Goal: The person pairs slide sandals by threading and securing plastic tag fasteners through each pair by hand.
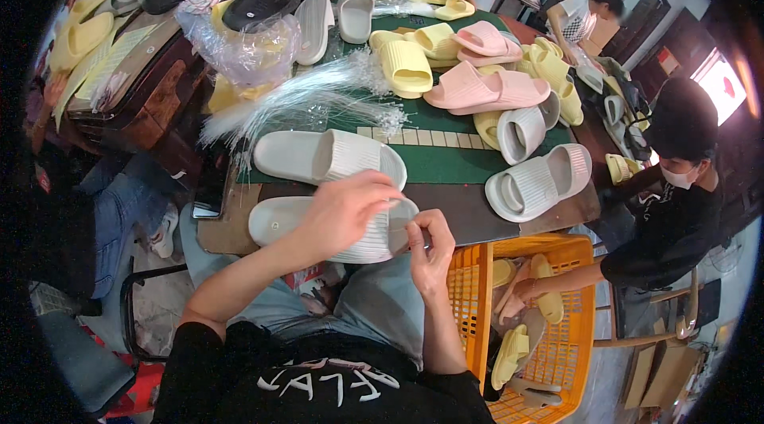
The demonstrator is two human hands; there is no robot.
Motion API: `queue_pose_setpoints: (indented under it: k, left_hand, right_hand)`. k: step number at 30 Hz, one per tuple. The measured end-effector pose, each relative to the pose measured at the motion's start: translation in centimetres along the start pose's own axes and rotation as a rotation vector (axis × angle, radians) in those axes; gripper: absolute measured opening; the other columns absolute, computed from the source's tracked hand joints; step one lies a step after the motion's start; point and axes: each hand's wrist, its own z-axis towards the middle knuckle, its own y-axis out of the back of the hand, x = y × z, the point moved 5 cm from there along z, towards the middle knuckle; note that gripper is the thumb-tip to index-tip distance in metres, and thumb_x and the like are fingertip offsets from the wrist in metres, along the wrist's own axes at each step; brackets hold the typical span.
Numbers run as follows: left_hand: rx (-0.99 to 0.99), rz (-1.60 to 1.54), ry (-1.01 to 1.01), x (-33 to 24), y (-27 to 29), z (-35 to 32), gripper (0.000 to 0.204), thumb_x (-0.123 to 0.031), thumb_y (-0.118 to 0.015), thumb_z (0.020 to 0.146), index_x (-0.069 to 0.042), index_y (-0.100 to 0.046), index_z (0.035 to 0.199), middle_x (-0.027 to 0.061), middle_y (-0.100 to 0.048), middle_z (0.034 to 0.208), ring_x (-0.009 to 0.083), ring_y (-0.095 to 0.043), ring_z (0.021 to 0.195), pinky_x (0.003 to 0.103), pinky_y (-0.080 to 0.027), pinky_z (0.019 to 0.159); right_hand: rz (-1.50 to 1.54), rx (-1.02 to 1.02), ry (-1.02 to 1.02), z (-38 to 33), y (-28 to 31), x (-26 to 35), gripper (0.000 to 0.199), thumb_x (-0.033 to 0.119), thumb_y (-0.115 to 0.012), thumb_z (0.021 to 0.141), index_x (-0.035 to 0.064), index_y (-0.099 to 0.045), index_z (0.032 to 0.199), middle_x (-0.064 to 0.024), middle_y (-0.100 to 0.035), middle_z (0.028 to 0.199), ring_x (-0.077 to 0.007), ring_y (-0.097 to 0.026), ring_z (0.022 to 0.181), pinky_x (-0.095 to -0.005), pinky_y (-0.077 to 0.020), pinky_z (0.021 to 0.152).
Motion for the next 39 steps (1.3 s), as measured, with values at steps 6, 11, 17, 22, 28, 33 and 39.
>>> queue_pose_setpoints:
  k: [6, 11, 17, 22, 28, 33, 39]
  left_hand:
    - [0.296, -0.241, 0.244, 3.2, -5.4, 0.8, 0.015, -0.012, -0.06, 0.082, 0.0, -0.062, 0.091, 0.015, -0.06, 0.07, 0.0246, -0.057, 0.057, 0.033, -0.044, 0.053]
    - [0.174, -0.204, 0.323, 3.8, -4.5, 0.5, 0.017, -0.015, -0.056, 0.083, 0.0, -0.061, 0.076, 0.0154, -0.06, 0.07, 0.0324, -0.058, 0.064, 0.039, -0.044, 0.057]
    - [0.079, -0.266, 0.312, 3.4, -4.8, 0.4, 0.016, -0.015, -0.057, 0.084, 0.0, -0.06, 0.081, 0.0129, -0.059, 0.066, 0.0246, -0.055, 0.055, 0.034, -0.042, 0.052]
    - [0.155, -0.196, 0.323, 3.2, -4.9, 0.1, 0.015, -0.016, -0.058, 0.084, -0.001, -0.06, 0.084, 0.012, -0.057, 0.061, 0.0198, -0.054, 0.05, 0.032, -0.04, 0.048]
    - [0.138, -0.099, 0.284, 3.4, -5.1, -0.3, 0.016, -0.018, -0.057, 0.083, -0.002, -0.059, 0.083, 0.0148, -0.06, 0.065, 0.0298, -0.058, 0.058, 0.037, -0.043, 0.052]
    - [0.189, -0.026, 0.294, 3.4, -5.4, -0.5, 0.017, -0.02, -0.055, 0.083, -0.003, -0.059, 0.084, 0.0161, -0.06, 0.068, 0.0333, -0.059, 0.062, 0.041, -0.044, 0.054]
    - [0.21, 0.028, 0.301, 3.3, -5.3, -0.6, 0.017, -0.022, -0.055, 0.083, -0.005, -0.059, 0.083, 0.0149, -0.06, 0.064, 0.0329, -0.059, 0.059, 0.042, -0.043, 0.052]
  right_hand:
    - [0.169, -0.021, -0.09, 0.0, -0.1, -0.3, 0.014, 0.009, -0.048, 0.09, 0.0003, -0.049, 0.079, -0.0022, -0.049, 0.079, -0.0084, -0.047, 0.07, -0.0211, -0.0395, 0.065]
    - [0.345, -0.054, -0.205, -0.3, -0.5, -1.5, 0.018, 0.017, -0.038, 0.096, 0.0015, -0.045, 0.091, -0.0065, -0.053, 0.078, -0.0145, -0.054, 0.071, -0.0328, -0.0485, 0.075]
    - [0.468, -0.016, -0.374, -0.8, -1.6, -3.2, 0.013, 0.014, -0.039, 0.096, 0.0042, -0.044, 0.091, -0.0016, -0.045, 0.073, -0.0094, -0.047, 0.065, -0.0263, -0.0476, 0.068]
    - [0.419, -0.026, -0.387, -1.0, -1.4, -3.0, 0.007, 0.007, -0.041, 0.094, 0.0042, -0.047, 0.091, -0.0002, -0.047, 0.075, -0.0071, -0.047, 0.066, -0.0215, -0.0441, 0.061]
    - [0.398, -0.06, -0.392, -0.9, -1.4, -3.3, 0.006, 0.003, -0.044, 0.091, 0.0033, -0.05, 0.089, 0.0001, -0.05, 0.073, -0.0066, -0.048, 0.064, -0.0196, -0.0404, 0.055]
    - [0.379, -0.077, -0.416, -0.8, -1.3, -3.4, 0.006, 0.003, -0.047, 0.09, 0.0027, -0.051, 0.087, -0.0001, -0.051, 0.071, -0.0064, -0.048, 0.062, -0.0197, -0.0406, 0.054]
    - [0.389, -0.088, -0.412, -0.9, -1.3, -3.7, 0.005, 0.004, -0.048, 0.09, 0.0027, -0.051, 0.086, 0.0003, -0.051, 0.071, -0.0062, -0.048, 0.062, -0.0192, -0.04, 0.054]
